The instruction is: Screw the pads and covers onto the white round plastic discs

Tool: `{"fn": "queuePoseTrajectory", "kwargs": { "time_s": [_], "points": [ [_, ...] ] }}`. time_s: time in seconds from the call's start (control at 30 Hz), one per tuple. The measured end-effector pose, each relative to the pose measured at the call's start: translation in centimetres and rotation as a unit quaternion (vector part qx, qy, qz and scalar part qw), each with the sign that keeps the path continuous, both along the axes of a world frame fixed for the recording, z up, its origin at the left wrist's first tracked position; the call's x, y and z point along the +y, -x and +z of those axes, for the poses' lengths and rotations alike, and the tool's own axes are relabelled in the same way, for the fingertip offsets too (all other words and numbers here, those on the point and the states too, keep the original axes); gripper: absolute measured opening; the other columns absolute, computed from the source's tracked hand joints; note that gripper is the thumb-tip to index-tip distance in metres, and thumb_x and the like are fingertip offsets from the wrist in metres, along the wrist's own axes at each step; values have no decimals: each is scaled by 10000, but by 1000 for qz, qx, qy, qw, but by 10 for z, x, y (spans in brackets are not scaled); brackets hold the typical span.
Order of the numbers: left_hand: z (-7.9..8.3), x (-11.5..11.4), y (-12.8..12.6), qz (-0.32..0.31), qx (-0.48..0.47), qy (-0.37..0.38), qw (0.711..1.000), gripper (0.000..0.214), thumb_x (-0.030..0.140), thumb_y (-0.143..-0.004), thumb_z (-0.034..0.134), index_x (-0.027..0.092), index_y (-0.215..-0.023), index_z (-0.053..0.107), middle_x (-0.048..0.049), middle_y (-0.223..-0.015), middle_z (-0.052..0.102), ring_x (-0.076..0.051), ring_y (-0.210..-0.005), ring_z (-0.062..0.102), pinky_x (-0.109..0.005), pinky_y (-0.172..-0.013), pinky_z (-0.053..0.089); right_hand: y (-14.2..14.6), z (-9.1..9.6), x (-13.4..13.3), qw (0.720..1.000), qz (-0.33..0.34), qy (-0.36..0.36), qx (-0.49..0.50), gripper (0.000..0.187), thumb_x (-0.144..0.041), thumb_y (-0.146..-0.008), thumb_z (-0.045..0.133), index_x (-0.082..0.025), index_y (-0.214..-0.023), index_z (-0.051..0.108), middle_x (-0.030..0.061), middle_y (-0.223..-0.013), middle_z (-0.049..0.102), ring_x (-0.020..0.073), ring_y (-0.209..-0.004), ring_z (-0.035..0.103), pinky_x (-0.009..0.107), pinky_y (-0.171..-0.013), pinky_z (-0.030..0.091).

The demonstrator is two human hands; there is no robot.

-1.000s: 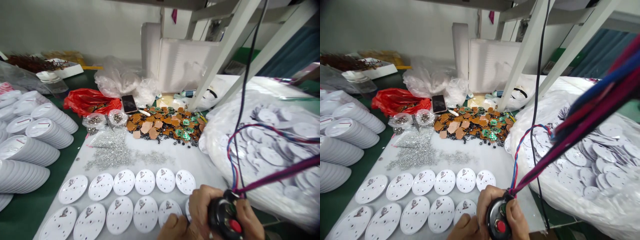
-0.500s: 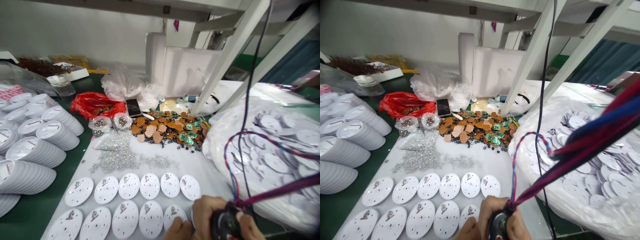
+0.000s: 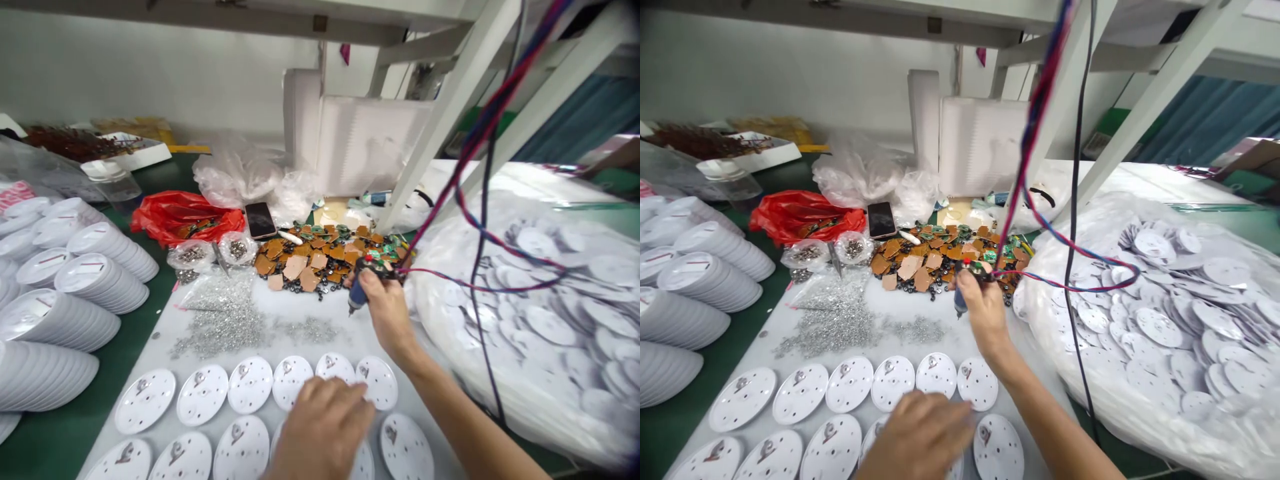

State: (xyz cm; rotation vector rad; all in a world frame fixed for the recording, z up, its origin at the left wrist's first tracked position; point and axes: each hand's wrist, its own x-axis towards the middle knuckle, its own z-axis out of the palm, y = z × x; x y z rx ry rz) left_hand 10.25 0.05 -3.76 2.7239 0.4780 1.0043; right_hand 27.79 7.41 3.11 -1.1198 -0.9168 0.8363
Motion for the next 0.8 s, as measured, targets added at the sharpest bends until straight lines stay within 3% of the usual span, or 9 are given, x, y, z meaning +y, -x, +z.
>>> {"fn": "queuePoseTrajectory", "kwargs": {
  "time_s": [0.13,0.3,0.43,0.53,0.6,0.73,0.8],
  "points": [
    [30,46,22,34,141,68,987,380,127,-936,613,153,-1314,596,-123,-1369,663,-326,-1171,655,-508,-952,522,-3,-12,18,994,-31,17,-102,334,-488,-837,759,-242,-995,597,8,-877,672,194,-788,627,345,-738,505],
    [37,64,18,14,243,150,958,502,150,-872,748,169,-1343,575,-130,-1431,614,-334,-1248,612,-550,-1062,466,-6,-17,18,976,-37,36,-213,383,-418,-881,698,-226,-1166,530,97,-1180,679,247,-1094,659,433,-994,497],
    [38,66,14,2,285,187,940,475,158,-916,714,198,-1365,564,-119,-1458,593,-317,-1263,610,-575,-1118,409,-22,-19,-25,944,-37,98,-314,405,-332,-892,667,-238,-1254,513,124,-1303,629,290,-1211,602,511,-1030,466],
    [35,67,15,-3,294,194,936,533,142,-902,727,190,-1401,545,-122,-1479,573,-329,-1293,587,-600,-1127,396,-38,-25,-72,911,15,156,-383,308,-247,-866,688,-257,-1157,589,84,-1214,679,295,-1141,632,538,-1014,463],
    [33,67,17,-2,286,198,937,551,131,-893,728,187,-1409,544,-119,-1477,576,-336,-1301,577,-620,-1121,393,-47,-32,-95,890,48,194,-409,364,-175,-820,722,-241,-1155,594,89,-1182,691,298,-1091,658,531,-969,496],
    [26,68,19,-5,287,197,938,557,136,-906,711,191,-1430,529,-115,-1490,563,-344,-1324,555,-633,-1107,392,-57,-43,-108,859,100,232,-446,560,-56,-722,778,-202,-1219,567,96,-1152,678,268,-1072,658,465,-964,516],
    [24,69,19,-5,280,194,940,547,145,-915,700,203,-1432,529,-110,-1492,562,-346,-1326,550,-630,-1100,393,-56,-43,-103,844,121,237,-465,554,-33,-710,778,-207,-1200,585,85,-1142,668,264,-1104,632,448,-983,504]
  ]
}}
